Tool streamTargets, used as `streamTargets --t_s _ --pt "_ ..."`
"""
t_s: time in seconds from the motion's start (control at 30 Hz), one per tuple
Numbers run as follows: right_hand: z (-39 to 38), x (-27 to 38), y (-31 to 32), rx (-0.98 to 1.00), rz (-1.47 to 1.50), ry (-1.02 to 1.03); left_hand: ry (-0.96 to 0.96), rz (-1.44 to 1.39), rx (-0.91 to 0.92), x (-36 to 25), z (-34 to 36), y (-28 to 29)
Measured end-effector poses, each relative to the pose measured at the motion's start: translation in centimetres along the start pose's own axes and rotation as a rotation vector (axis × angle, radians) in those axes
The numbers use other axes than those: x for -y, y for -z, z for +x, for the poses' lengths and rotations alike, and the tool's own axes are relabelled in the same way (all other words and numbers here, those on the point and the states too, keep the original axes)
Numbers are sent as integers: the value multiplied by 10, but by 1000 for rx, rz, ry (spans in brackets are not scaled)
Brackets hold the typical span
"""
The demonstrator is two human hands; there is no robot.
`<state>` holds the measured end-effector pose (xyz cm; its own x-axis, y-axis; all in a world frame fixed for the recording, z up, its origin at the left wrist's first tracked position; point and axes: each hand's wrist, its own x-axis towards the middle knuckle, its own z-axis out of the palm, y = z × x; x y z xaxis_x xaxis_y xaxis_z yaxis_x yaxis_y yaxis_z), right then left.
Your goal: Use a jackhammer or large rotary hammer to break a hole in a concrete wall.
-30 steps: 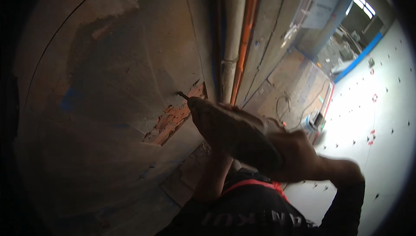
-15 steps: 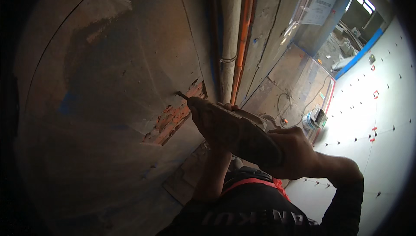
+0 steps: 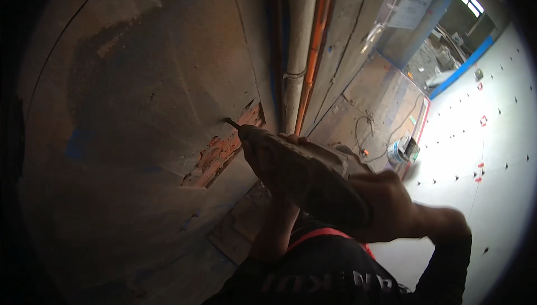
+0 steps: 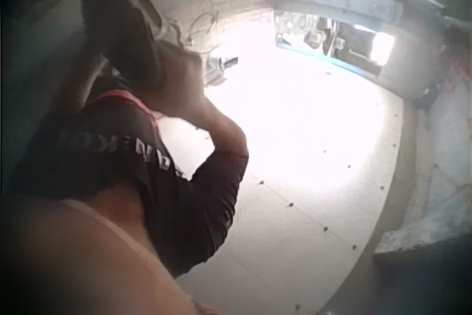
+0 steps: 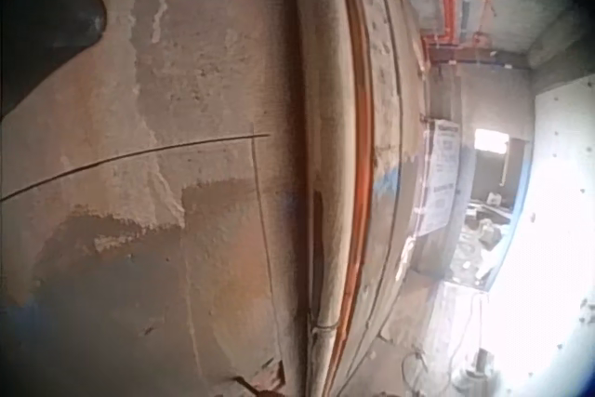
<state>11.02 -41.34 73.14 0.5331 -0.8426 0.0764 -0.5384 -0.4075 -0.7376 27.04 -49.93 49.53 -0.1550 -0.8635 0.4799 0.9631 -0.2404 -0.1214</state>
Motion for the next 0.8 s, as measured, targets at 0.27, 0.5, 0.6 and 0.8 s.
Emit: streamTargets --t_s 0.27,0.5,0.6,0.8 --pt "1 -13 2 -70 8 6 71 -175 -131 8 21 -30" --pt "-55 -64 -59 -302 103 -62 213 -21 -399 2 -14 -12" --pt "-86 -104 -109 -375 181 -51 259 193 -685 3 -42 -6" --pt "-130 -192 -172 -400 409 -28 345 471 -697 8 -73 40"
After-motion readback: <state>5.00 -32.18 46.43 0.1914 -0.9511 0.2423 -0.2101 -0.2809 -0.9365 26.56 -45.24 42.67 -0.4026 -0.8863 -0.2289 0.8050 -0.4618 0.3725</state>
